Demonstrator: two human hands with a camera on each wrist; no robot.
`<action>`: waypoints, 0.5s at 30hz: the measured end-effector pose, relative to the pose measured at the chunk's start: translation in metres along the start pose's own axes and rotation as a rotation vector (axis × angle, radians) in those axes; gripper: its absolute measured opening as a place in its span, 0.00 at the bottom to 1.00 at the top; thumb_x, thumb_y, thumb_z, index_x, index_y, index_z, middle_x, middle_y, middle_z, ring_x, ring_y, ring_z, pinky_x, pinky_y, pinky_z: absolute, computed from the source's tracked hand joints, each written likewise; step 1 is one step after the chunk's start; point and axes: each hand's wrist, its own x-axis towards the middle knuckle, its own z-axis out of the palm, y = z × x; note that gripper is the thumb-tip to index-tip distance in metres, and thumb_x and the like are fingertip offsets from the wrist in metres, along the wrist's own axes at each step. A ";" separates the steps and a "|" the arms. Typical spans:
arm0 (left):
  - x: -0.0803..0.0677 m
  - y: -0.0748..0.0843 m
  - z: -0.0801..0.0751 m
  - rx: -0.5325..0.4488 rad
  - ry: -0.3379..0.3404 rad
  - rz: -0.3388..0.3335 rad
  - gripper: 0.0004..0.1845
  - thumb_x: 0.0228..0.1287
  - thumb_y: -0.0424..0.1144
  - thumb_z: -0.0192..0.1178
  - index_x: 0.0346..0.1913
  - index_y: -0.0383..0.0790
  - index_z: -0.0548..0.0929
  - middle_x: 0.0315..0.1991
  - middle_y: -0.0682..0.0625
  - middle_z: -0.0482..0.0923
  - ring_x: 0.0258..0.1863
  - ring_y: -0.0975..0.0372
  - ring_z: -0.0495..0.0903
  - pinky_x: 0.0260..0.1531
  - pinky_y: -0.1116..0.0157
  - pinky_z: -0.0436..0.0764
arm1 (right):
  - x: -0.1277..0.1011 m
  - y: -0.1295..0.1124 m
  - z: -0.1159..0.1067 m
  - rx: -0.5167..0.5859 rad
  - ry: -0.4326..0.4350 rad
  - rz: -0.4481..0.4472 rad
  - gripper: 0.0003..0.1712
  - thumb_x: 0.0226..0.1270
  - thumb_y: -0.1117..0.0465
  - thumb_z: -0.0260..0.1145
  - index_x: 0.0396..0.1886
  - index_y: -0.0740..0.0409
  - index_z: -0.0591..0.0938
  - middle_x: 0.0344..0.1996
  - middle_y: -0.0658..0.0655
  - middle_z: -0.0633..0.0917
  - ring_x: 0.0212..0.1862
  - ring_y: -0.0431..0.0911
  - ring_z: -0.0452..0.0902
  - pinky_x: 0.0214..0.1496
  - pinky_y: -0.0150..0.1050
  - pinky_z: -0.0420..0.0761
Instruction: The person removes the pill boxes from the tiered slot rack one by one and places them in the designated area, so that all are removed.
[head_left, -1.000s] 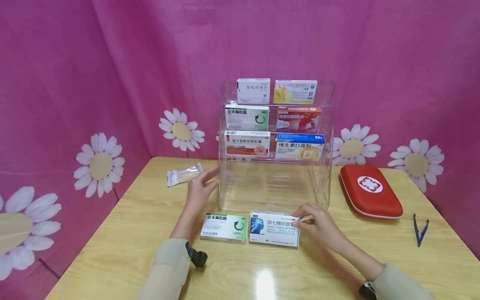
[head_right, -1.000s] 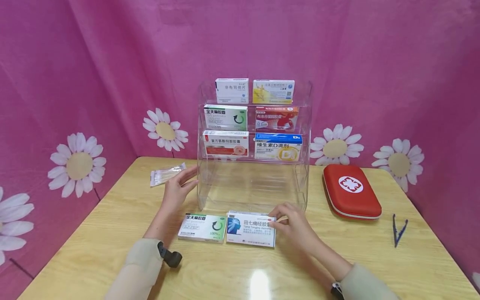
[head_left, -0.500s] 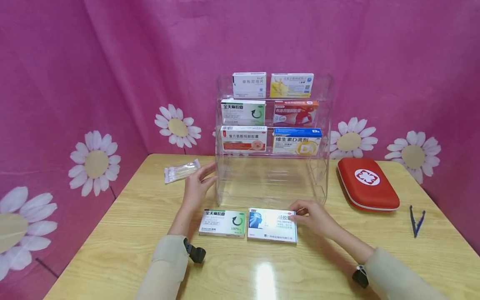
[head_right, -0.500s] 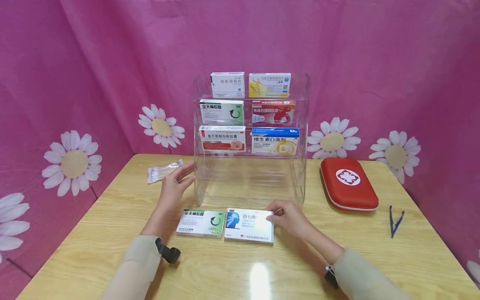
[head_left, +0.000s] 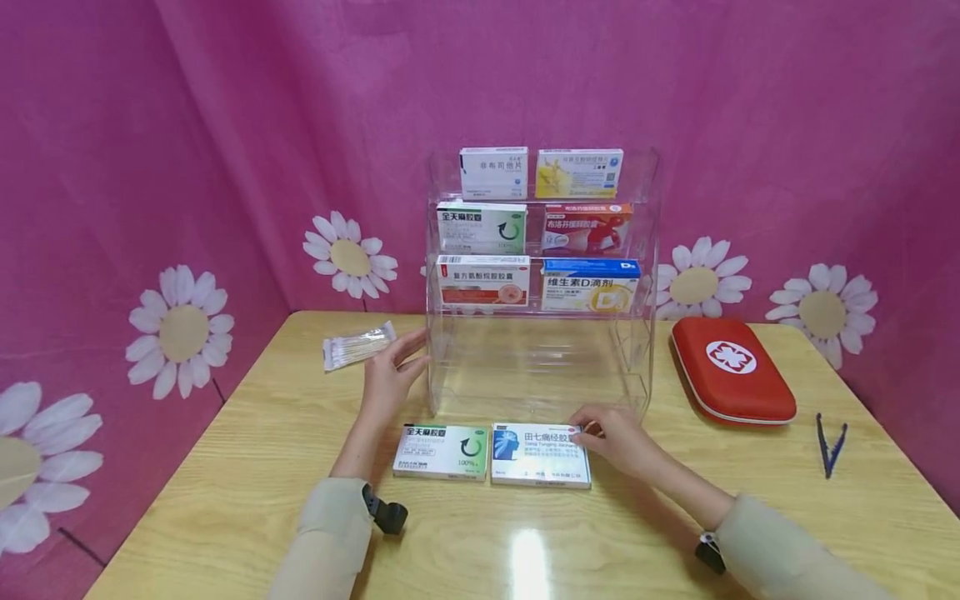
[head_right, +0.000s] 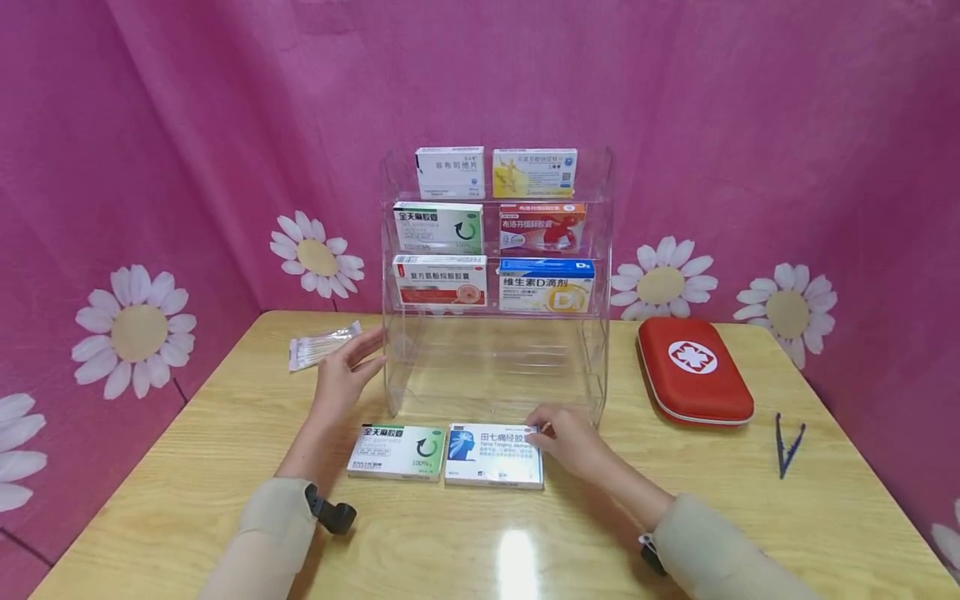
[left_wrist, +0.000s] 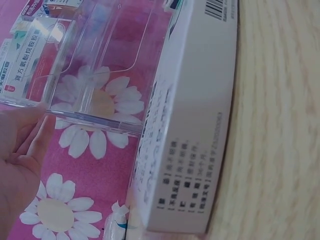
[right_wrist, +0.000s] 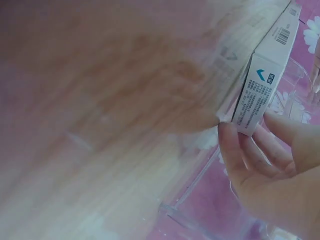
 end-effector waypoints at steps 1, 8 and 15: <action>0.002 0.000 0.001 0.004 -0.004 -0.001 0.24 0.61 0.24 0.62 0.61 0.31 0.76 0.60 0.35 0.78 0.61 0.47 0.78 0.56 0.67 0.83 | 0.000 0.000 -0.001 -0.028 0.005 -0.014 0.04 0.60 0.67 0.69 0.35 0.63 0.85 0.31 0.57 0.88 0.31 0.42 0.83 0.33 0.27 0.85; 0.007 0.004 0.004 -0.011 -0.012 0.012 0.23 0.62 0.25 0.62 0.61 0.31 0.77 0.59 0.34 0.78 0.61 0.47 0.78 0.56 0.66 0.83 | 0.003 0.004 -0.003 -0.054 0.040 -0.020 0.03 0.60 0.67 0.70 0.33 0.63 0.84 0.29 0.55 0.87 0.30 0.41 0.81 0.31 0.26 0.82; 0.001 0.003 0.001 0.004 -0.009 -0.029 0.24 0.62 0.24 0.62 0.61 0.33 0.77 0.60 0.36 0.79 0.62 0.48 0.78 0.56 0.66 0.83 | 0.003 -0.005 -0.006 -0.036 0.161 0.025 0.03 0.61 0.66 0.69 0.34 0.62 0.84 0.32 0.55 0.86 0.35 0.43 0.82 0.34 0.28 0.85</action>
